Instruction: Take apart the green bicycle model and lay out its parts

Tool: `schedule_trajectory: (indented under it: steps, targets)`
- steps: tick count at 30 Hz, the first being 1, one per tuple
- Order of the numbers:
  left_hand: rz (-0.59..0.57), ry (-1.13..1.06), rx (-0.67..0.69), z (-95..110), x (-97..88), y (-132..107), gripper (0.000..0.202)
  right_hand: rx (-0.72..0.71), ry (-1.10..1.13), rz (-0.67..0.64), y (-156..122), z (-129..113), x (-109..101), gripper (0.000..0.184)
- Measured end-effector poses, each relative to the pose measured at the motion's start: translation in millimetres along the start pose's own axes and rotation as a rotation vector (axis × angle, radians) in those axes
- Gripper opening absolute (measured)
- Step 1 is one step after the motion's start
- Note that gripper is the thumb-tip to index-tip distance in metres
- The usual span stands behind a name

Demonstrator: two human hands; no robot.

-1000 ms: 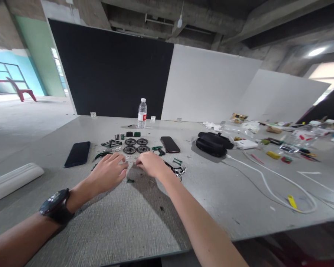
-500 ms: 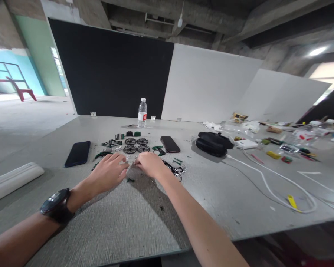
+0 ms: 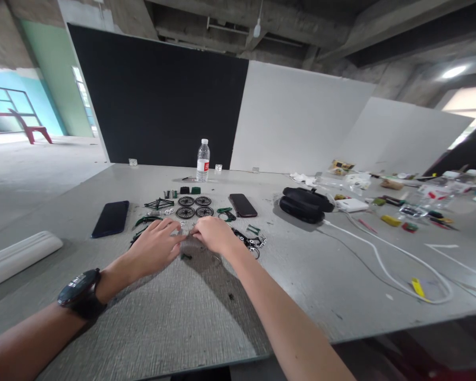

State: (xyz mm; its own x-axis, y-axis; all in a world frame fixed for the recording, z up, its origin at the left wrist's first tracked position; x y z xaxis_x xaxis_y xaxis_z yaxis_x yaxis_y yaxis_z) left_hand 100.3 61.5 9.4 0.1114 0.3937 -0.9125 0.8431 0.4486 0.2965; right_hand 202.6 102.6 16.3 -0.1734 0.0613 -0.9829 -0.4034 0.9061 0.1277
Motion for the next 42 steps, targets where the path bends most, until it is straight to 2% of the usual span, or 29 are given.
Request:
schedule_trajectory:
  steps: [11, 15, 17, 20, 24, 27, 30, 36, 42]
  targets:
    - [-0.008, -0.002, -0.009, 0.2, -2.0, 0.5, 0.023, -0.002, 0.017, -0.015, -0.7, -2.2, -0.5, 0.02]
    - [0.001, -0.003, -0.014, 0.1, -3.6, -0.4, 0.021, 0.018, 0.084, -0.003, -2.0, 2.4, -11.1, 0.023]
    - [0.006, -0.003, -0.017, 0.0, -5.0, -0.8, 0.02, 0.075, 0.142, 0.059, -4.5, 14.7, -26.5, 0.025]
    - [0.013, -0.004, -0.024, -0.7, -8.1, -0.6, 0.019, 0.189, 0.177, 0.201, -12.8, 45.8, -55.3, 0.029]
    - [0.021, -0.027, 0.001, 1.2, -13.1, 1.7, 0.02, 0.376, 0.132, 0.262, -22.3, 96.1, -71.5, 0.032]
    - [0.006, -0.078, 0.104, 9.7, -13.0, 4.4, 0.024, 0.451, 0.095, 0.181, -22.6, 119.2, -59.9, 0.027]
    - [0.004, -0.124, 0.2, 17.9, -11.5, 5.1, 0.028, 0.479, 0.092, 0.077, -20.4, 127.3, -40.8, 0.019]
    - [-0.002, -0.174, 0.244, 21.3, -9.3, 5.2, 0.023, 0.417, 0.098, 0.012, -14.2, 118.2, -22.4, 0.011]
    - [0.005, -0.196, 0.246, 21.4, -9.6, 5.2, 0.021, 0.377, 0.14, -0.128, -8.7, 104.7, -4.8, 0.011]
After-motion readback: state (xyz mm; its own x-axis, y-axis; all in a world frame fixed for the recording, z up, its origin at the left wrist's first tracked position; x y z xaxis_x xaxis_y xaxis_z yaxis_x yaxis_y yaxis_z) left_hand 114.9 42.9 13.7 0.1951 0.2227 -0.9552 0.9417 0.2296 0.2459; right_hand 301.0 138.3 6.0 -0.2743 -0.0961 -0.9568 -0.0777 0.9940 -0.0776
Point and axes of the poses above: each hand's wrist, its own y-axis towards the middle knuckle, its own x-axis out of the palm, z = x × y, the point moved 8 cm from there along y, towards the middle knuckle, and after that the axes turned 15 degrees about x, right-handed, at the moved point
